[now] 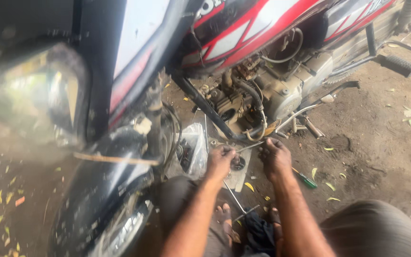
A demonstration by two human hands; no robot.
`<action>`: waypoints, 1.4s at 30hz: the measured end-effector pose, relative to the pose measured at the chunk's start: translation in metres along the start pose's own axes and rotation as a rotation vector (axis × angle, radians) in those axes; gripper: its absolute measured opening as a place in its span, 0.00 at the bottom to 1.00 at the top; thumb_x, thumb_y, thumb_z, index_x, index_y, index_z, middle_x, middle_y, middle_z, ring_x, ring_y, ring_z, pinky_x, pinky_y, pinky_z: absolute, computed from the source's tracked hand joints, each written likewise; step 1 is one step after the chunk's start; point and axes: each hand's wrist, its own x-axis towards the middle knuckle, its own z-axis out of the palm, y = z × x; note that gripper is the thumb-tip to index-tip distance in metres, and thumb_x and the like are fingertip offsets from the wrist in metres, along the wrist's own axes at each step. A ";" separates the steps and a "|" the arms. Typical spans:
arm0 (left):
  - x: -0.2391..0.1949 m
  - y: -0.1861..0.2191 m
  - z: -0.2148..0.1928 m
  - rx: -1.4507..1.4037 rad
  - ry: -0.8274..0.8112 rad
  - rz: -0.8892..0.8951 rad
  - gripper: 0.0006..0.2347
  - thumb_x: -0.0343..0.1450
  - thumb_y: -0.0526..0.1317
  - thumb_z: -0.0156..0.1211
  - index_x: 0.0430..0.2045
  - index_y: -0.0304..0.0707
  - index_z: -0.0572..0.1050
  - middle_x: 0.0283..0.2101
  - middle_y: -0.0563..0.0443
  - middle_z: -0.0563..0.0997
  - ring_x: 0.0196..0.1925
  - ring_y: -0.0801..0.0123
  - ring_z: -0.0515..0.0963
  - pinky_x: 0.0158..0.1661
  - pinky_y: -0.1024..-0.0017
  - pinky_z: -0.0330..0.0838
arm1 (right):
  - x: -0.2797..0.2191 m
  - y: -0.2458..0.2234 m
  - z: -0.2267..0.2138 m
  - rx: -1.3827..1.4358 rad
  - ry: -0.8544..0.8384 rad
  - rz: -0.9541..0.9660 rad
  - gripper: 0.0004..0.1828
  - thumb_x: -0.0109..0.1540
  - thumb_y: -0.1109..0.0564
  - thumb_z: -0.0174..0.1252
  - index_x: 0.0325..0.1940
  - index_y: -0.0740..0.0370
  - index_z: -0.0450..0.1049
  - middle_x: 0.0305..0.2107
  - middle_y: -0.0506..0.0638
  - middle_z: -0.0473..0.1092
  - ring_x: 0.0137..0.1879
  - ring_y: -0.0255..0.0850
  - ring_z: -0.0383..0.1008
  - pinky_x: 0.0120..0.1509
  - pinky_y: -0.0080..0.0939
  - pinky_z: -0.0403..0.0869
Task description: The person is repairing a motorcycle engine. They use a hammer and screwdriver to loosen and remove parts, then use a wrench to adjust components within the engine.
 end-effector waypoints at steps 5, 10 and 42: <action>0.002 0.032 -0.009 0.313 0.035 0.016 0.05 0.73 0.37 0.60 0.35 0.35 0.81 0.31 0.48 0.83 0.33 0.64 0.82 0.34 0.68 0.75 | -0.003 -0.006 0.046 -0.184 -0.143 0.035 0.11 0.68 0.54 0.55 0.48 0.65 0.73 0.32 0.48 0.73 0.37 0.37 0.72 0.43 0.38 0.72; -0.033 0.085 -0.057 0.985 0.065 0.084 0.10 0.73 0.43 0.59 0.37 0.36 0.79 0.37 0.36 0.84 0.42 0.42 0.82 0.43 0.49 0.73 | -0.003 0.007 0.055 -0.570 -0.220 0.039 0.16 0.67 0.51 0.54 0.48 0.68 0.77 0.32 0.50 0.76 0.35 0.37 0.72 0.41 0.39 0.72; 0.028 0.062 -0.026 0.550 0.301 0.128 0.05 0.70 0.32 0.57 0.35 0.29 0.78 0.38 0.37 0.84 0.42 0.51 0.85 0.45 0.59 0.75 | 0.072 0.021 0.098 -0.290 0.029 0.069 0.09 0.64 0.56 0.62 0.34 0.64 0.73 0.22 0.45 0.66 0.21 0.32 0.59 0.23 0.39 0.65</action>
